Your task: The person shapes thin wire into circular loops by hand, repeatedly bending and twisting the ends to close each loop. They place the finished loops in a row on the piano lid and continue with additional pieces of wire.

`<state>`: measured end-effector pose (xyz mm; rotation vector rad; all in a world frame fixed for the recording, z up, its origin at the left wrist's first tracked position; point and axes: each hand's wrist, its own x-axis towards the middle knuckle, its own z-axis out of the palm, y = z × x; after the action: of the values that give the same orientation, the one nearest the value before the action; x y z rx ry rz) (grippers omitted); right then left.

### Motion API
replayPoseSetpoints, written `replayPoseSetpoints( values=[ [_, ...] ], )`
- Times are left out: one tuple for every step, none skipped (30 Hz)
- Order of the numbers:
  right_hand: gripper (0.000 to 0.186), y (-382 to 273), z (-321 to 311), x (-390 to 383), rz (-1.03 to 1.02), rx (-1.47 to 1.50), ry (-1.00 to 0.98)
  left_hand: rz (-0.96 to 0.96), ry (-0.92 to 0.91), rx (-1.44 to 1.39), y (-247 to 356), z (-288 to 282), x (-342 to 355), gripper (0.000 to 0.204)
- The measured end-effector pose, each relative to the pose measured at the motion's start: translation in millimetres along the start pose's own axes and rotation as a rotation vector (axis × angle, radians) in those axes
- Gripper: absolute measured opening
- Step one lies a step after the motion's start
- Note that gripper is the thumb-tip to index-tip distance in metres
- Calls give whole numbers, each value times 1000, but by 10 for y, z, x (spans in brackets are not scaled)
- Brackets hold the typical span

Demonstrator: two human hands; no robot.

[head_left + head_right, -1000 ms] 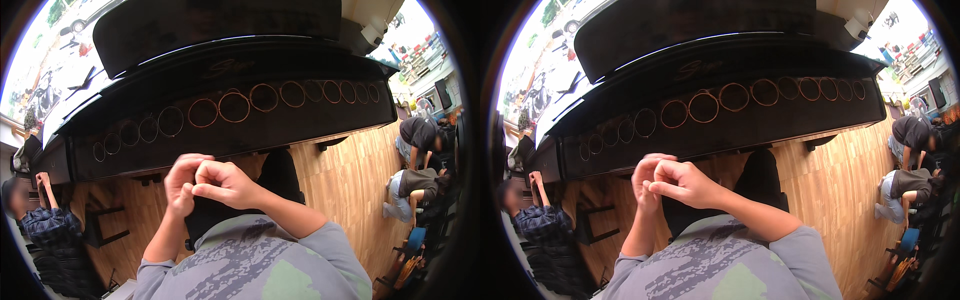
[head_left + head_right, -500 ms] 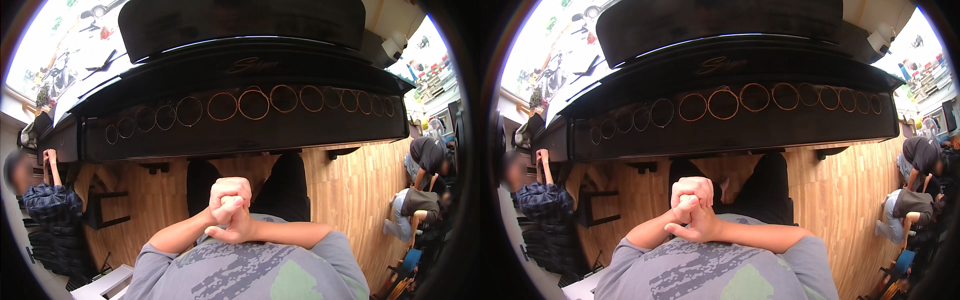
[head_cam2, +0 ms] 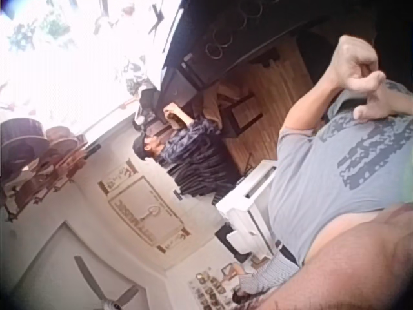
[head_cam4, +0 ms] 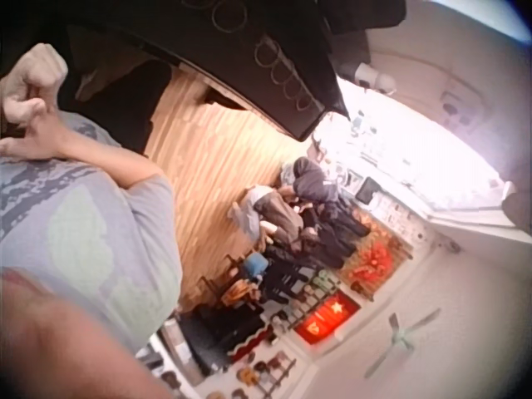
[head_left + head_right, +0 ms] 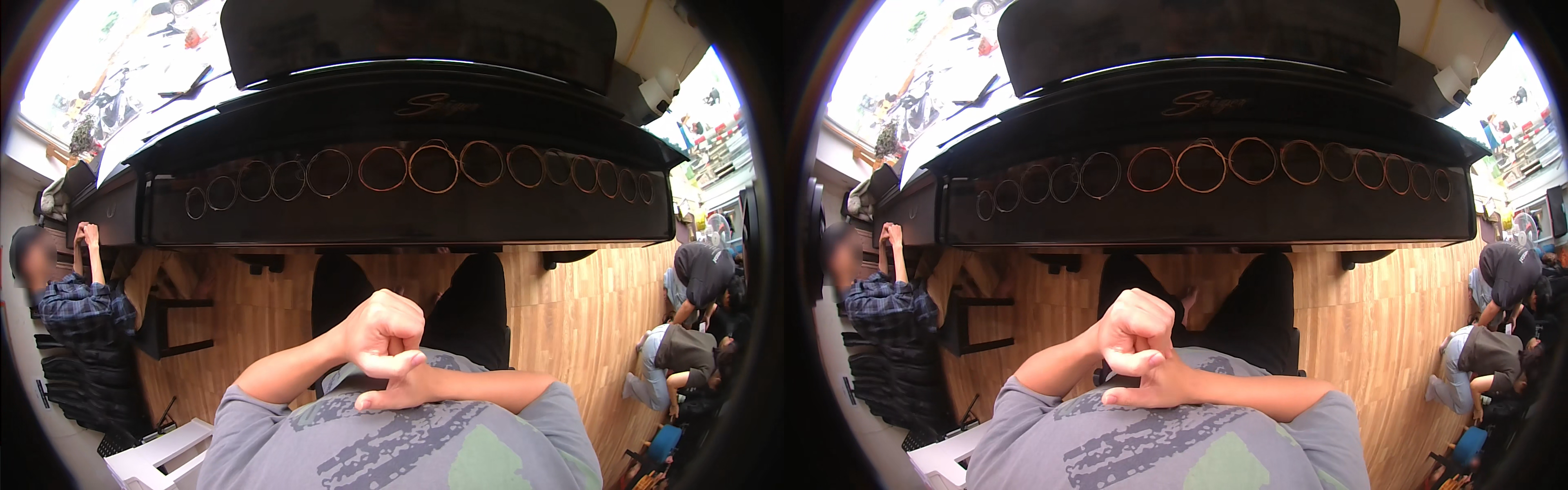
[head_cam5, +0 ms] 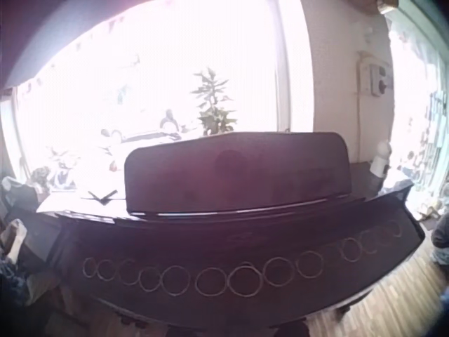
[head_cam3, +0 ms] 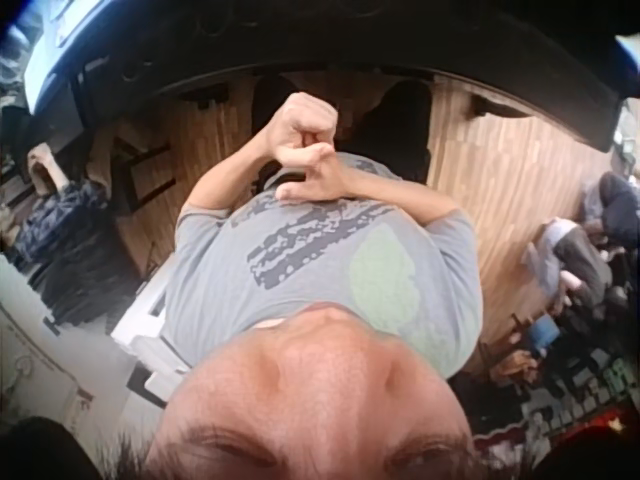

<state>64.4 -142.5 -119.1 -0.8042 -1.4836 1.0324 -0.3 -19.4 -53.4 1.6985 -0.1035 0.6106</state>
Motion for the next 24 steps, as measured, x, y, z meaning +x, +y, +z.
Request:
replayPoseSetpoints(
  values=[
    [78, -2, -33, 3, 13, -21, -53, -9, -42, -8, -27, -24, 36, 26],
    [79, -9, -57, -3, 27, -42, -105, -17, -85, -16, -45, -33, 60, 27],
    [77, -25, -46, -29, 89, 19, -143, -31, -106, -9, 10, -19, 90, 28],
    [77, -36, -53, -31, 60, 3, -100, -3, -107, 7, 5, -12, 109, 27],
    [77, -48, -48, -22, 30, -14, -55, 25, -110, 22, 0, -12, 119, 27],
    [76, -67, -43, -10, 0, -33, -9, 54, -114, 35, -10, -6, 128, 27],
    [70, -130, -125, 98, -78, -97, 68, 85, -34, 9, -81, 17, 110, 24],
    [63, -132, -224, 140, -52, -130, 80, 93, 48, 46, -147, 23, 93, 19],
    [57, -141, -332, 174, -24, -166, 93, 163, 192, 60, -216, 93, 136, 17],
    [54, -161, -428, 226, -15, -150, 148, 222, 341, 79, -275, 173, 179, 16],
    [52, -181, -523, 276, -7, -134, 205, 234, 422, 118, -339, 251, 212, 18],
    [54, -142, -581, 292, -77, -161, 290, 279, 472, 117, -397, 340, 288, 18],
    [52, -150, -675, 318, -144, -195, 338, 294, 529, 46, -457, 432, 357, 19],
    [49, -167, -771, 340, -211, -228, 385, 305, 585, -25, -505, 509, 428, 19],
    [47, -244, -869, 339, -210, -255, 419, 300, 579, -47, -528, 548, 520, 19],
    [45, -326, -965, 339, -211, -281, 453, 274, 506, -45, -532, 559, 612, 18],
    [43, -308, -1039, 271, -138, -236, 465, 215, 437, -44, -550, 574, 713, 18],
    [42, -270, -1131, 171, -64, -189, 478, 156, 366, -43, -569, 604, 795, 19],
    [40, -256, -1212, 65, -25, -214, 510, 22, 296, -141, -585, 651, 840, 20],
    [41, -250, -1300, -35, 15, -241, 539, -43, 211, -183, -644, 653, 916, 21],
    [45, -282, -1382, -95, 34, -306, 525, -96, 144, -149, -680, 642, 992, 23],
    [49, -326, -1487, -154, 57, -366, 517, -154, 70, -114, -709, 649, 1077, 25],
    [44, -306, -1637, -204, 42, -576, 504, -157, 71, -28, -708, 648, 1183, 17],
    [37, -331, -1749, -219, 16, -755, 528, -174, 58, -13, -816, 644, 1228, 16]
  ],
)
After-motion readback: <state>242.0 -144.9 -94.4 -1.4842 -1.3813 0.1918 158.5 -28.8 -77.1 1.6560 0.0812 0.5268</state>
